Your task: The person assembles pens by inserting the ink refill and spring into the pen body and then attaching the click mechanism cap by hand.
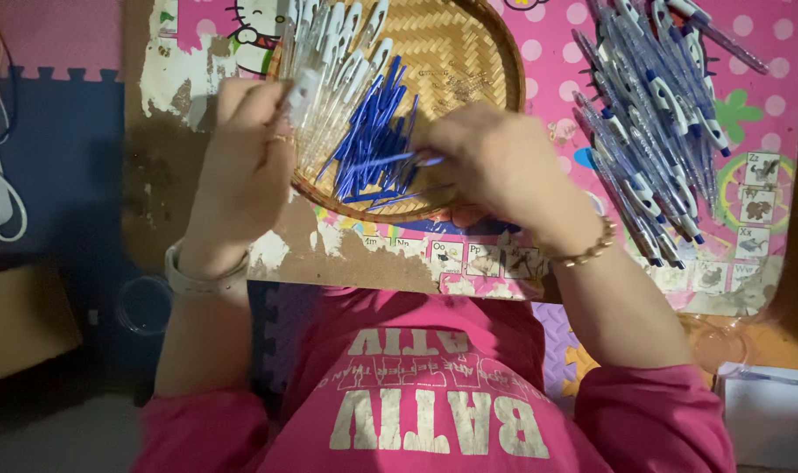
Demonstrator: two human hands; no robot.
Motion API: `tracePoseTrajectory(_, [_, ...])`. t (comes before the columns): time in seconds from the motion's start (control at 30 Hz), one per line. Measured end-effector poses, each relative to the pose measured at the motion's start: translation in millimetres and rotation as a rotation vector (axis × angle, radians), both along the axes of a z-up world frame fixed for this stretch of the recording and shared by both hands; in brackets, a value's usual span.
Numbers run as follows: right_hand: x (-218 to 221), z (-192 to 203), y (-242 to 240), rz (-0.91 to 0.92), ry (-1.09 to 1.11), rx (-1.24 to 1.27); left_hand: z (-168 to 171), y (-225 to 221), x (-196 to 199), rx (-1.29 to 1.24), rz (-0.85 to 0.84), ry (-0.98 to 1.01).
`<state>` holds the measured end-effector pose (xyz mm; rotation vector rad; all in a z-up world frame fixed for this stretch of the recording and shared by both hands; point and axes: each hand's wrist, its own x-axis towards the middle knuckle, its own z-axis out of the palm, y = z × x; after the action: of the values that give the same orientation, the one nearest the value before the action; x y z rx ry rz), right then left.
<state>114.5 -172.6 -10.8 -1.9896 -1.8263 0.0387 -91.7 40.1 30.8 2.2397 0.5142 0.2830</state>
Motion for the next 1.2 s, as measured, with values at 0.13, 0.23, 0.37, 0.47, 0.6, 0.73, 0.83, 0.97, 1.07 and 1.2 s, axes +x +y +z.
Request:
tracePoseTrajectory(0.13, [-25,-2,14,0.076,-0.075,0.029,-5,3,-5,0.104,0.037,-0.066])
tracePoseTrajectory(0.23, [-31,-2,12,0.084,-0.084,-0.019,-12,4,-3,0.149,0.100,-0.099])
tracePoseTrajectory(0.37, [-22,5,6,0.085,-0.008,0.052,-24,12,3,0.335,0.137,-0.122])
tracePoseTrajectory(0.47, [5,6,-4,-0.038,-0.007,0.084,-36,26,11,0.504,0.171,-0.144])
tracePoseTrajectory(0.6, [33,35,-25,-0.241,0.090,0.210,-41,36,19,0.550,0.181,-0.197])
tracePoseTrajectory(0.73, [58,41,-48,-0.285,0.046,0.304,-48,38,32,0.491,0.218,0.033])
tracePoseTrajectory(0.83, [74,38,-63,-0.384,0.120,0.372,-55,40,33,0.434,0.220,0.062])
tracePoseTrajectory(0.97, [89,34,-76,-0.426,0.089,0.409,-54,40,27,0.476,0.138,-0.125])
tracePoseTrajectory(1.07, [93,32,-79,-0.429,0.129,0.402,-47,38,24,0.492,0.118,-0.249])
tracePoseTrajectory(1.2, [98,26,-82,-0.509,0.073,0.331,-39,30,15,0.460,0.097,-0.244])
